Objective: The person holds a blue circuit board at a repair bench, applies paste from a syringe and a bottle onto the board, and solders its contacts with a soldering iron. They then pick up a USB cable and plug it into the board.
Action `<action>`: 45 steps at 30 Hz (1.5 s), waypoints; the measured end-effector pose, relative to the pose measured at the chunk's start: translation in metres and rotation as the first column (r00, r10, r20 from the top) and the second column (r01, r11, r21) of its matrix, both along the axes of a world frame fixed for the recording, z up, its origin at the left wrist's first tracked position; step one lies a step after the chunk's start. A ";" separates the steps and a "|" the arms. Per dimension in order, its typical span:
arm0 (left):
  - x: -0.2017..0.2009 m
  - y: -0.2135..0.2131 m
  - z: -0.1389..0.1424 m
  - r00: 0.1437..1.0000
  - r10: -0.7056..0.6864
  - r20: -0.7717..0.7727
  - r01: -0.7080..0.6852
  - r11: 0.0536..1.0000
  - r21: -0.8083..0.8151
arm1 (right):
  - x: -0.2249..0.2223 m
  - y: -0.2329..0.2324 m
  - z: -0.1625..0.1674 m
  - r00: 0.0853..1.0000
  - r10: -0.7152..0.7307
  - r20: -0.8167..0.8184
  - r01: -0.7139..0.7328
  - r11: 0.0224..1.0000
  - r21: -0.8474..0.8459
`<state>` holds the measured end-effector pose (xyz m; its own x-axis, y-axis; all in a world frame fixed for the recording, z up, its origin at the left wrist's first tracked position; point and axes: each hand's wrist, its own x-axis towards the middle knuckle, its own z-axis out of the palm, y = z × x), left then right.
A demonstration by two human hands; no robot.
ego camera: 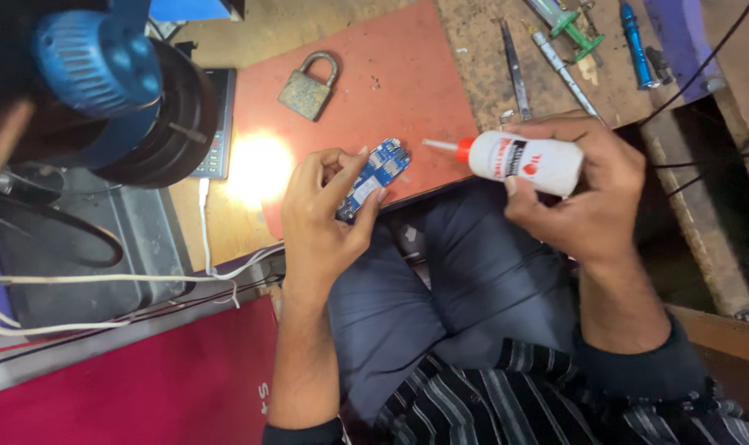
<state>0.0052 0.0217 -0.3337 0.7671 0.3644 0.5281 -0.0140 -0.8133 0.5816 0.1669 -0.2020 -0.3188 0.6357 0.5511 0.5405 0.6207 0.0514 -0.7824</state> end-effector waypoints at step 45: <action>0.001 -0.001 0.004 1.000 0.004 -0.001 -0.004 0.999 -0.037 | -0.003 0.022 0.010 0.985 -0.003 0.173 0.028 0.990 -0.140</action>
